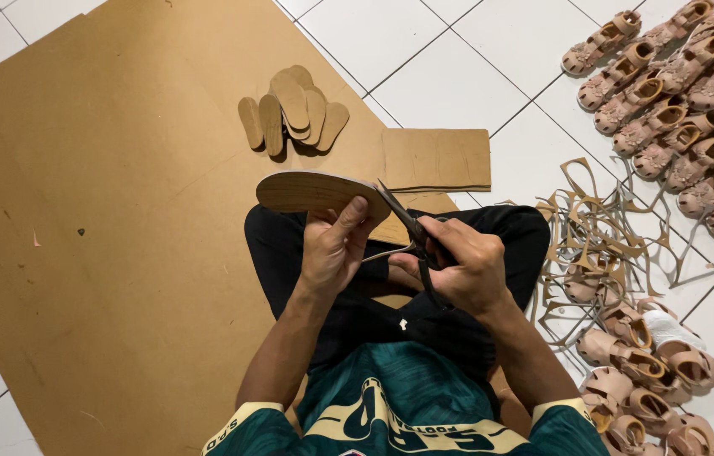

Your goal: The person sits on the floor and cuts shoe insole shapes from cardboard sheets using scissors, following drawn outlines. They trim the edges of each insole, place finished insoles on a pile to the side, and continue cutting more insoles from the sheet.

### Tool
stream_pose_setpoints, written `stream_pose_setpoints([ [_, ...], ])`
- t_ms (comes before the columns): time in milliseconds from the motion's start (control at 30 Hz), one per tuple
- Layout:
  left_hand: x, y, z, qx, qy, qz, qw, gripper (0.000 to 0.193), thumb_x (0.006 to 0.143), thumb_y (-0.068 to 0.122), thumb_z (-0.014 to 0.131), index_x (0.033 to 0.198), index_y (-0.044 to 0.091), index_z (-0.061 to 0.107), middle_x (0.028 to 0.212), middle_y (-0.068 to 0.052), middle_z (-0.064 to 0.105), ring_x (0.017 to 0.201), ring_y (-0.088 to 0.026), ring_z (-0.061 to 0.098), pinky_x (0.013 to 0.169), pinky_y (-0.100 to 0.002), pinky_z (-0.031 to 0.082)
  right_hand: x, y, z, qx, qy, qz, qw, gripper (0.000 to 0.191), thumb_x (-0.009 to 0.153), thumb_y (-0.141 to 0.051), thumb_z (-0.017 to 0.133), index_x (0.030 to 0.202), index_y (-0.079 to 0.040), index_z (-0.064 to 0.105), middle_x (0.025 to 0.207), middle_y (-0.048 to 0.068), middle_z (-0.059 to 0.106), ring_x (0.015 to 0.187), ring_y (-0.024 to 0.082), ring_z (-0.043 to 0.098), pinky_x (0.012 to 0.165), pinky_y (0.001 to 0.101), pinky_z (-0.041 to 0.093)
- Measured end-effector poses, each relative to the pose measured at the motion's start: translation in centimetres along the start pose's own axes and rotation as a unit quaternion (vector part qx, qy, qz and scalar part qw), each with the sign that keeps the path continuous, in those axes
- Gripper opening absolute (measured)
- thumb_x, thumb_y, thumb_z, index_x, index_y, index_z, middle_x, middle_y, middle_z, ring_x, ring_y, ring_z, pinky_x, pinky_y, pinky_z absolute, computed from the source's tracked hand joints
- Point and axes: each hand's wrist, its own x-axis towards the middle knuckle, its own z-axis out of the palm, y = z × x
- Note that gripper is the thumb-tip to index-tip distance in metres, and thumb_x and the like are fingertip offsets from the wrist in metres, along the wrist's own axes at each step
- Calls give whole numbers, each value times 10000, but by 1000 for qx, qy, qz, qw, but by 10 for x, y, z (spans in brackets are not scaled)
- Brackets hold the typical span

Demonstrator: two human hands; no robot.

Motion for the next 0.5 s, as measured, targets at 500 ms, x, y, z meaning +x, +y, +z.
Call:
stream_pose_setpoints([
  [500, 4, 19, -10, 71, -59, 11, 996, 165, 1008, -17, 680, 1171, -17, 706, 1144, -179, 740, 1166, -283, 710, 1043, -445, 595, -1, 0, -10, 6, -24, -23, 999, 535, 738, -351, 934, 1081, 1, 725, 720, 46, 672, 568, 123, 641, 491, 253, 477],
])
